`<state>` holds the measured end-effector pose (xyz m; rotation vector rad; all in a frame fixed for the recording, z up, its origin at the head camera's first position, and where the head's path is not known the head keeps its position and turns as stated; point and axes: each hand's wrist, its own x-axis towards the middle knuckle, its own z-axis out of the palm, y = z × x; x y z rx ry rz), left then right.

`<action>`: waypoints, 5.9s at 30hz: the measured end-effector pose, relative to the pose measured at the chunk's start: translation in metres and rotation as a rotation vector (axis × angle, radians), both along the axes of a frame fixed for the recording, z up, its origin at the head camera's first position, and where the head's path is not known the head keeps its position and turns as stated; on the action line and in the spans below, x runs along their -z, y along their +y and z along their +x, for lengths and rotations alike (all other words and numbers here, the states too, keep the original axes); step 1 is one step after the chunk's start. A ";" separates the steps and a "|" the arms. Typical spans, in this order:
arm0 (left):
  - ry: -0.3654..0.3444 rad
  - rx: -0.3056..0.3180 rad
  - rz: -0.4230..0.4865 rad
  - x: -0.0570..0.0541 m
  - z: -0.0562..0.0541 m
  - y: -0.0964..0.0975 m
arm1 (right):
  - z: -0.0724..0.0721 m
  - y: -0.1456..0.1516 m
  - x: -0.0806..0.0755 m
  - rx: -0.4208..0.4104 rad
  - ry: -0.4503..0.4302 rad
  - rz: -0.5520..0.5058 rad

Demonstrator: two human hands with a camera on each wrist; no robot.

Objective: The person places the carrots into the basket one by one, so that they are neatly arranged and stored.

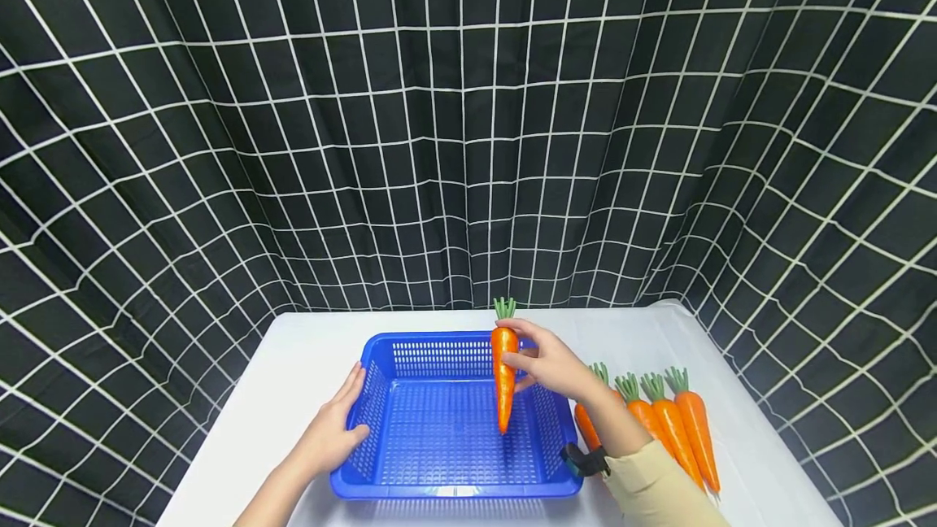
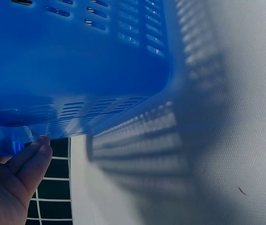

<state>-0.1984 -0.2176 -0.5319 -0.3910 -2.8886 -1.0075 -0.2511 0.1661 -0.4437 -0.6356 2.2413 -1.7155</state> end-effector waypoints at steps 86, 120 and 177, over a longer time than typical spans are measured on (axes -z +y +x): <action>0.032 0.005 0.017 -0.005 0.005 0.006 | -0.011 -0.158 0.057 -0.153 -0.228 0.018; -0.014 -0.005 0.001 -0.009 0.006 0.005 | -0.011 -0.180 0.077 -0.070 -0.257 0.274; 0.061 0.009 0.023 -0.004 0.008 0.005 | -0.003 -0.019 -0.003 0.095 -0.024 -0.017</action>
